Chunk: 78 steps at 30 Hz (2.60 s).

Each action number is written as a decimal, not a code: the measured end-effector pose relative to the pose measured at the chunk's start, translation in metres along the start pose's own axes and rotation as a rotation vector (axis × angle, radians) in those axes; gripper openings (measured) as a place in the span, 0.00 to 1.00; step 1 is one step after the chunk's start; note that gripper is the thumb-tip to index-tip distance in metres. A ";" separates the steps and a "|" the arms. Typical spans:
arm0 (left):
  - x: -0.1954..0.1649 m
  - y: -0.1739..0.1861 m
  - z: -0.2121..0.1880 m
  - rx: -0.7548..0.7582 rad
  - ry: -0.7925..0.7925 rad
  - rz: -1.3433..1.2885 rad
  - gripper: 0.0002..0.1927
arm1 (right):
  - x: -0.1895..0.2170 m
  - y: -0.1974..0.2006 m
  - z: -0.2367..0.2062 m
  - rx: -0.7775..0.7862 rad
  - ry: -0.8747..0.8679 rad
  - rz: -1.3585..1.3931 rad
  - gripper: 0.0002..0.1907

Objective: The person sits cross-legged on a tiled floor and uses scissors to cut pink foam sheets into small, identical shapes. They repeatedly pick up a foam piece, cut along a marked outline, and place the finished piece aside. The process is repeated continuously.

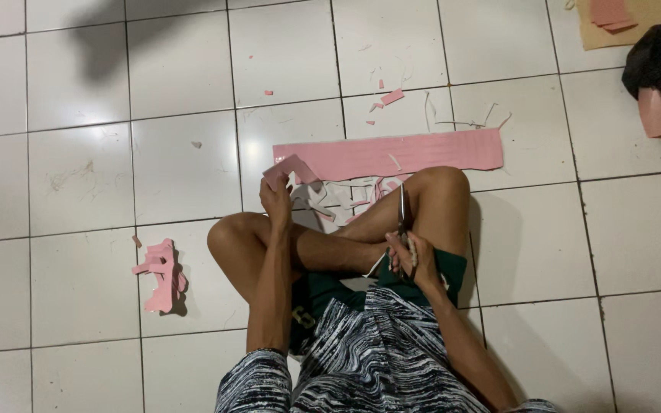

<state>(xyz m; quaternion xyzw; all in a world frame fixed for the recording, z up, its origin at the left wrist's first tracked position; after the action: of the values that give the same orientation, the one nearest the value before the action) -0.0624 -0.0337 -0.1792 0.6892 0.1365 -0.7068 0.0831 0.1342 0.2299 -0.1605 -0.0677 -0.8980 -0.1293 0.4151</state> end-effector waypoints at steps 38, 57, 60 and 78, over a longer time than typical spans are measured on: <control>-0.013 0.016 -0.032 0.318 0.136 -0.305 0.19 | 0.010 -0.047 0.039 0.165 0.142 -0.141 0.21; -0.006 0.002 -0.031 0.384 0.142 -0.278 0.17 | 0.003 -0.043 0.049 0.188 0.082 -0.174 0.25; -0.005 0.001 -0.031 0.382 0.132 -0.234 0.20 | 0.002 -0.043 0.049 0.201 0.087 -0.166 0.26; -0.009 0.001 -0.032 0.378 0.180 -0.158 0.28 | 0.004 -0.043 0.047 0.203 0.070 -0.168 0.26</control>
<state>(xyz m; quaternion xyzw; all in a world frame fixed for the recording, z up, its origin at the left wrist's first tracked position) -0.0315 -0.0253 -0.1711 0.7400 0.0622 -0.6596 -0.1159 0.0877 0.2024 -0.1941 0.0544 -0.8939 -0.0743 0.4387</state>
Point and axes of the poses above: each hand's wrist, its own z-axis towards the middle knuckle, its own y-axis out of the back of the hand, x = y × z, the point moved 2 cm from there along z, towards the middle knuckle, and after that the axes turned 12 degrees about -y, right-handed, at the moved point
